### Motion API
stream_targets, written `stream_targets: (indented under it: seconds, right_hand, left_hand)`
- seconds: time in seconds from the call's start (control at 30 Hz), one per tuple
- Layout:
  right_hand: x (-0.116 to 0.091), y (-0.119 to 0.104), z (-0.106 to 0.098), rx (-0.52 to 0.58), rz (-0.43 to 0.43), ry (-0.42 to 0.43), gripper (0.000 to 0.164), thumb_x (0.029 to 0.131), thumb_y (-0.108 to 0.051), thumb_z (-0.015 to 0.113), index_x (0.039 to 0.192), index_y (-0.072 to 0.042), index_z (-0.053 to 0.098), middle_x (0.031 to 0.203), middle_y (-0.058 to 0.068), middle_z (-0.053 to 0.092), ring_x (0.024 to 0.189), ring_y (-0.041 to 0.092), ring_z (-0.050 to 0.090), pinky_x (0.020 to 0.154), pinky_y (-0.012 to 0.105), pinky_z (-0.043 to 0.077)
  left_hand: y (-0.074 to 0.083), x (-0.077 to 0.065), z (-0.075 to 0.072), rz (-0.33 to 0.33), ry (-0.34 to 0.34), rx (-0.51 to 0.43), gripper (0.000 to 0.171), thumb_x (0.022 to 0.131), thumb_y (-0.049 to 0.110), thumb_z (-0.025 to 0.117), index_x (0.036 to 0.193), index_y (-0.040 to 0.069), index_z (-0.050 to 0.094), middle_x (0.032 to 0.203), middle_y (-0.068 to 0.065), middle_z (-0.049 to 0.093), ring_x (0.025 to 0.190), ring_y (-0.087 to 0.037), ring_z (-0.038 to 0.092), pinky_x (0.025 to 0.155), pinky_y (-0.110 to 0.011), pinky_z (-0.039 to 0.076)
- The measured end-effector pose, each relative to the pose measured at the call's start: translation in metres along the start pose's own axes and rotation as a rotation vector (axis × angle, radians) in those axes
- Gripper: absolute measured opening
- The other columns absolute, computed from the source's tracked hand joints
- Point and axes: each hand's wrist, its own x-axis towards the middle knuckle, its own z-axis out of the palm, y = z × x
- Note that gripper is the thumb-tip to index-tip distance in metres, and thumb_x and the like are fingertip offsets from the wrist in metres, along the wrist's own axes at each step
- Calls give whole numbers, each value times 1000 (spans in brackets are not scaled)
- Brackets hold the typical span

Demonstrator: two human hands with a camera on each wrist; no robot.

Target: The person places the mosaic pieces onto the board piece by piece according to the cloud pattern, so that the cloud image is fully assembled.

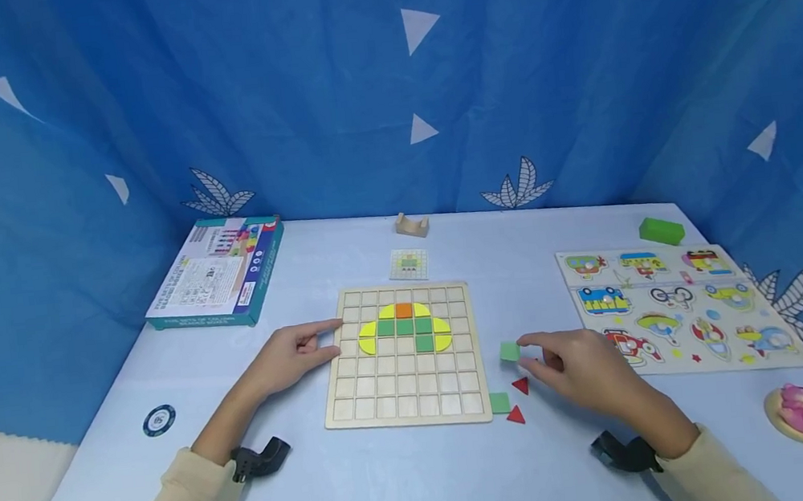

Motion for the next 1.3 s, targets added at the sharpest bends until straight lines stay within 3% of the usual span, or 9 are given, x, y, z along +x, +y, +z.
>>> stream_targets:
  seconds: [0.13, 0.3, 0.83, 1.3]
  right_hand:
    - [15, -2, -11, -16, -44, 23, 32, 84, -28, 87, 113, -16, 78, 56, -18, 38, 49, 1, 35, 47, 22, 33]
    - [32, -13, -9, -16, -105, -3, 33, 86, -30, 85, 114, -15, 78, 56, -18, 38, 49, 1, 35, 46, 22, 34]
    - [91, -67, 53, 144, -131, -130, 23, 91, -32, 78, 108, -17, 79, 54, -14, 44, 48, 2, 39, 48, 23, 30]
    - [99, -71, 67, 73, -196, -115, 21, 93, -24, 76, 112, -15, 80, 47, -16, 39, 44, 1, 34, 47, 22, 27]
  left_hand:
    - [1, -1, -1, -13, 8, 9, 50, 93, 35, 77, 139, 20, 65, 59, 2, 43, 53, -13, 39, 53, -27, 31]
    - [1, 0, 0, -15, 0, 4, 51, 93, 37, 77, 140, 21, 65, 59, 3, 43, 53, -14, 40, 53, -27, 32]
    - [0, 0, 1, 0, 5, 5, 50, 93, 36, 77, 139, 21, 65, 59, 3, 42, 53, -13, 38, 54, -27, 32]
    - [0, 0, 1, 4, 2, 4, 50, 93, 35, 76, 139, 20, 65, 59, 3, 42, 53, -13, 38, 55, -27, 32]
